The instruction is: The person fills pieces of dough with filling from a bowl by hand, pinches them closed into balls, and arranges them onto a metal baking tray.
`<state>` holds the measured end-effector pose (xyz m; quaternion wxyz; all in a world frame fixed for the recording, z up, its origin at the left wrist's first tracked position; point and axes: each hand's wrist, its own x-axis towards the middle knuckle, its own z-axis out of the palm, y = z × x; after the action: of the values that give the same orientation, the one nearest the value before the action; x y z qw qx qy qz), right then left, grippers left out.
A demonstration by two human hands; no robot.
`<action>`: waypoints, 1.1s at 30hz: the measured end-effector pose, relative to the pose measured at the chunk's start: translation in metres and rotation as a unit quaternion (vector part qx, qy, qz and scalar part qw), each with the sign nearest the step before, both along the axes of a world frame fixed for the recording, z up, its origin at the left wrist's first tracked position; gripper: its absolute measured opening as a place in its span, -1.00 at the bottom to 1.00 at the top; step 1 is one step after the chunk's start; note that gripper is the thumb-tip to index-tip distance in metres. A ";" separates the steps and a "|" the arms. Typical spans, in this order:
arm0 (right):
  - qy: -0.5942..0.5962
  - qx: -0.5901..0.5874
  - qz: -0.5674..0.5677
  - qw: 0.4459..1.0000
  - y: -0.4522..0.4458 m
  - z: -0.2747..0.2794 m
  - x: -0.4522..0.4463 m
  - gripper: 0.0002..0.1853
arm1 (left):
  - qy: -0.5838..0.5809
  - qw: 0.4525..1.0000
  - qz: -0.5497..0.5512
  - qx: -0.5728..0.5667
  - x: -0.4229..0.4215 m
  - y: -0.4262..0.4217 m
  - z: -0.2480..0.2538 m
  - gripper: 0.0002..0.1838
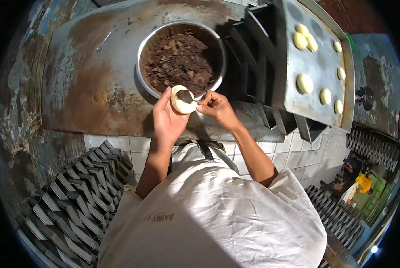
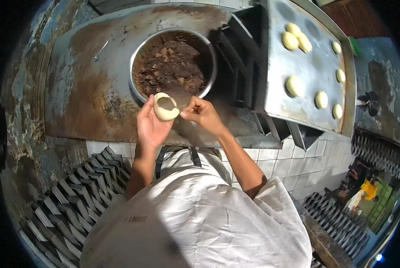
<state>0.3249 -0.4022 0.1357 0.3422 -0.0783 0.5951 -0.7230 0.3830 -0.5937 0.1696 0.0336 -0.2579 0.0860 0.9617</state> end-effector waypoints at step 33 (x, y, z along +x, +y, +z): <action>0.303 0.153 -0.090 0.936 0.185 0.094 0.072 -0.64 | 0.141 0.793 -0.187 -0.563 0.066 0.183 0.052 -0.41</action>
<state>0.3965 -0.2174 0.2295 0.0868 -0.1864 0.7786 -0.5929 0.4485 -0.4104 0.2220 0.0491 -0.0722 0.6622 0.7442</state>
